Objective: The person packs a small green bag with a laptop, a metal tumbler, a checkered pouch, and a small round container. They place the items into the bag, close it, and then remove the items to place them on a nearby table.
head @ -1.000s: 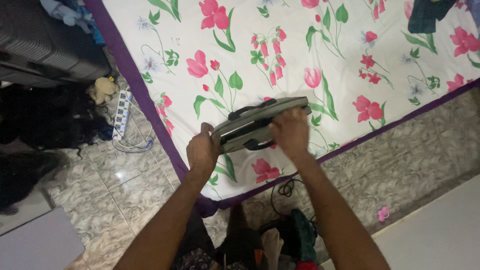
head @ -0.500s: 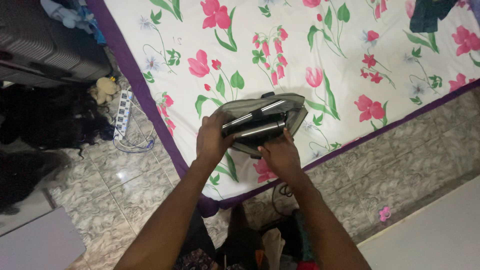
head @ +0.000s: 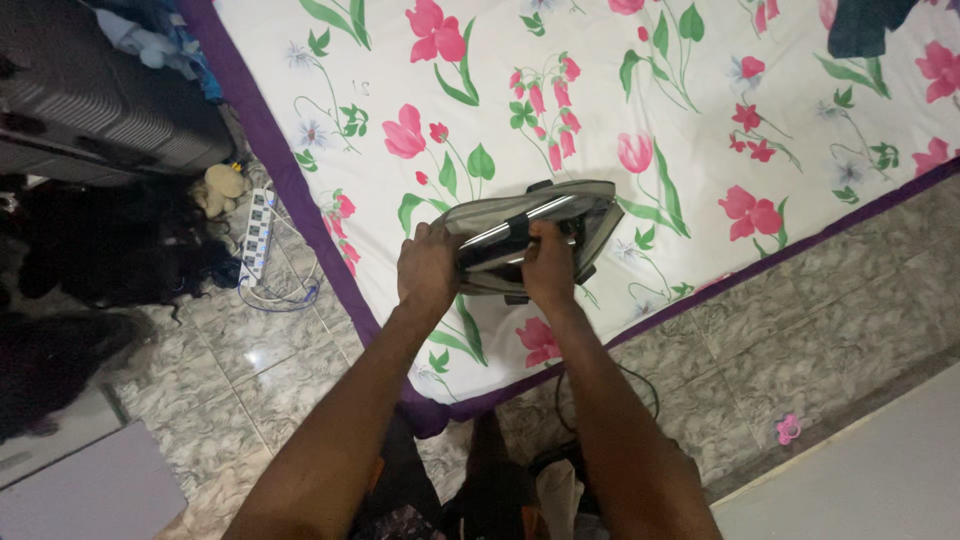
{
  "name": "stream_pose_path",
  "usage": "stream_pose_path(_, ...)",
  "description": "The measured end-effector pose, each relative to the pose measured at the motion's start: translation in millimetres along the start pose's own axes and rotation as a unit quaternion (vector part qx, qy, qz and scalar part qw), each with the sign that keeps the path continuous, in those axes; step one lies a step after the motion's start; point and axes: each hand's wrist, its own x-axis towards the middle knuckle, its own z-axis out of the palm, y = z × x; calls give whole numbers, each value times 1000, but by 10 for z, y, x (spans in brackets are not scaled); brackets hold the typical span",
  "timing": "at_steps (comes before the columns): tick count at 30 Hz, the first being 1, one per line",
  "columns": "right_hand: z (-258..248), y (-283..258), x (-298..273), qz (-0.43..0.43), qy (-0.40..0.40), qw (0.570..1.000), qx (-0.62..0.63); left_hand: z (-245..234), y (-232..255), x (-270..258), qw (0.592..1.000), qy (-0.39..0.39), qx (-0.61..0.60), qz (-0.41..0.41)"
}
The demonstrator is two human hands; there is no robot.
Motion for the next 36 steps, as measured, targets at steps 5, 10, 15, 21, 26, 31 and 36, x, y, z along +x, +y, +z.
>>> stream_pose_path(5, 86, 93, 81, 316, -113, 924, 185, 85, -43, 58, 1000, -21, 14, -9)
stream_pose_path(10, 275, 118, 143, 416, -67, 860, 289, 82, -32, 49, 999, -3, -32, -16)
stream_pose_path(15, 396, 173, 92, 462, -3, 797, 389, 61, -10, 52, 999, -25, -2, -22)
stream_pose_path(21, 255, 260, 32, 447, -45, 848, 282, 37, 41, -2, 998, -12, -56, -12)
stream_pose_path(26, 176, 198, 34, 453, -56, 839, 298, -34, 40, -10, 998, 10, -66, -2)
stream_pose_path(31, 100, 149, 40, 459, -84, 842, 271, -34, 84, -9, 999, -28, -39, -7)
stream_pose_path(36, 89, 95, 94, 478, -86, 837, 251, 4, 70, -31, 999, -9, -45, -5)
